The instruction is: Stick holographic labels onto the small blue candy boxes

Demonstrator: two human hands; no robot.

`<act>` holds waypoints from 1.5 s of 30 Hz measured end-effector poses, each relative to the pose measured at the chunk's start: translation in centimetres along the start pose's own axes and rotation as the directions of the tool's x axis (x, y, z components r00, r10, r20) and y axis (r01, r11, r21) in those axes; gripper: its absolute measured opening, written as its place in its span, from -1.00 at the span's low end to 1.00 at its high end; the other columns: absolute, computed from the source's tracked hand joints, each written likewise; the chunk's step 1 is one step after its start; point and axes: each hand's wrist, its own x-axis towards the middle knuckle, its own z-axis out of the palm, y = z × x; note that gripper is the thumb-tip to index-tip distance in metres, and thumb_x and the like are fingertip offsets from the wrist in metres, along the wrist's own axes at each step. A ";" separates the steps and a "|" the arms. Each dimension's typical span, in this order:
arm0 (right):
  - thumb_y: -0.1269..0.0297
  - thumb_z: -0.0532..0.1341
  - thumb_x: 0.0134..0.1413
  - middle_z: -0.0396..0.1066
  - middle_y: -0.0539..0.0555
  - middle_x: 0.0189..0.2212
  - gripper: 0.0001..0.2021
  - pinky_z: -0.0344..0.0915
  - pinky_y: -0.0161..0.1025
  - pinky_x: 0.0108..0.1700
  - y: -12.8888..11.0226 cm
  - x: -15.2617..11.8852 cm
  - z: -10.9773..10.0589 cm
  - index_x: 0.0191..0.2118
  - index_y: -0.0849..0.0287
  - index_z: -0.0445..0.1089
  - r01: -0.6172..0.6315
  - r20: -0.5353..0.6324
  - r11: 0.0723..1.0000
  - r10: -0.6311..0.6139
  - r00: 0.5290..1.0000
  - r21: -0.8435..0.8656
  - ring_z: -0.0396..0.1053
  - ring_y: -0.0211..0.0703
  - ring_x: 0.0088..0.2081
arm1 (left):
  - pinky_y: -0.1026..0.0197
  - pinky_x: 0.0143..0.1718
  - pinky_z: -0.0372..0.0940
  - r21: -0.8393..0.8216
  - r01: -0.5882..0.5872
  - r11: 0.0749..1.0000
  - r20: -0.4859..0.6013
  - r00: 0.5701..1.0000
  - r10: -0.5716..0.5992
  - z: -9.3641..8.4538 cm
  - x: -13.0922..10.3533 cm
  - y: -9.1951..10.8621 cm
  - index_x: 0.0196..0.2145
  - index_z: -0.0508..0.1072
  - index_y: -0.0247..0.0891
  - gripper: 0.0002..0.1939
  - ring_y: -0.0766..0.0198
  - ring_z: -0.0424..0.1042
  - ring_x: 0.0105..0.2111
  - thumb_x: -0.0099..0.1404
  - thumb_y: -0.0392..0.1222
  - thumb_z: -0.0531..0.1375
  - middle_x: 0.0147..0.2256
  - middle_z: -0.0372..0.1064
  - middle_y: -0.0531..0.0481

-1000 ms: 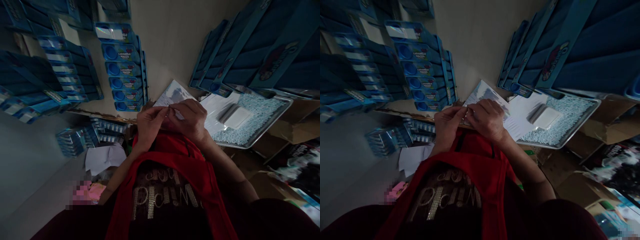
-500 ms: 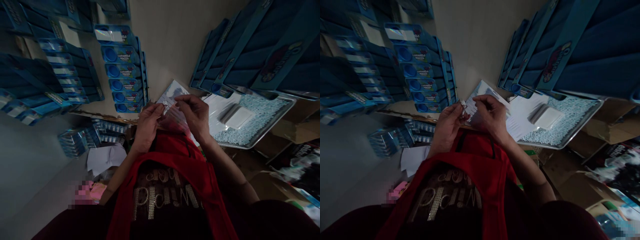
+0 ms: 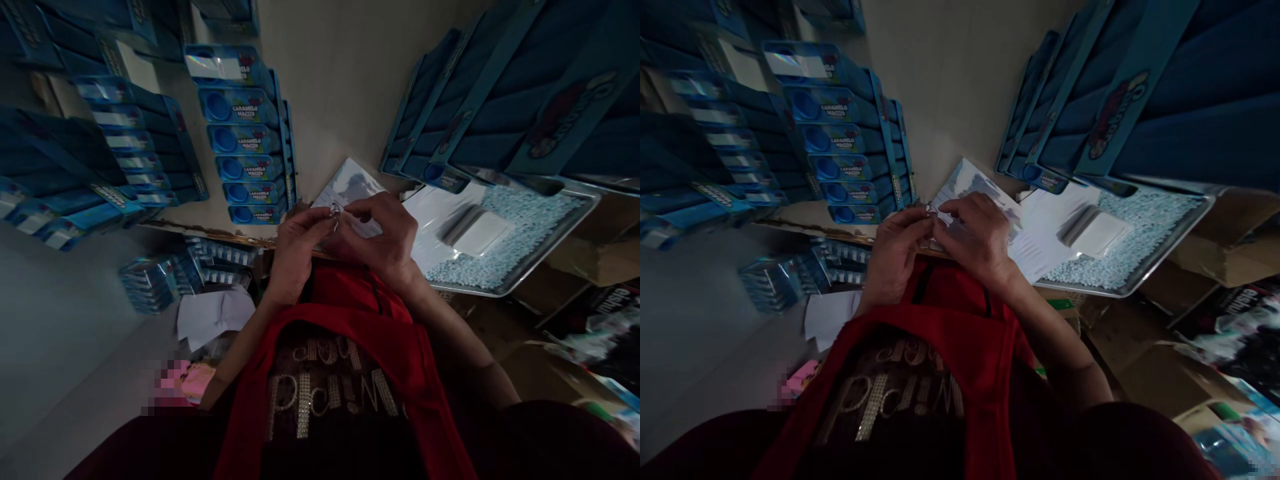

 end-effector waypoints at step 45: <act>0.24 0.30 0.28 0.44 0.04 -0.43 -0.84 0.36 0.00 0.00 1.4 0.1 0.7 -0.37 0.01 0.52 0.024 0.121 0.953 0.013 0.993 -0.302 0.41 -0.03 -0.23 | -0.42 0.57 -0.18 0.705 -0.595 0.386 0.365 0.771 0.521 -3.6 1.7 1.4 -0.08 0.71 0.08 -0.85 -0.05 0.53 0.09 0.40 0.00 0.40 -0.14 0.62 -0.04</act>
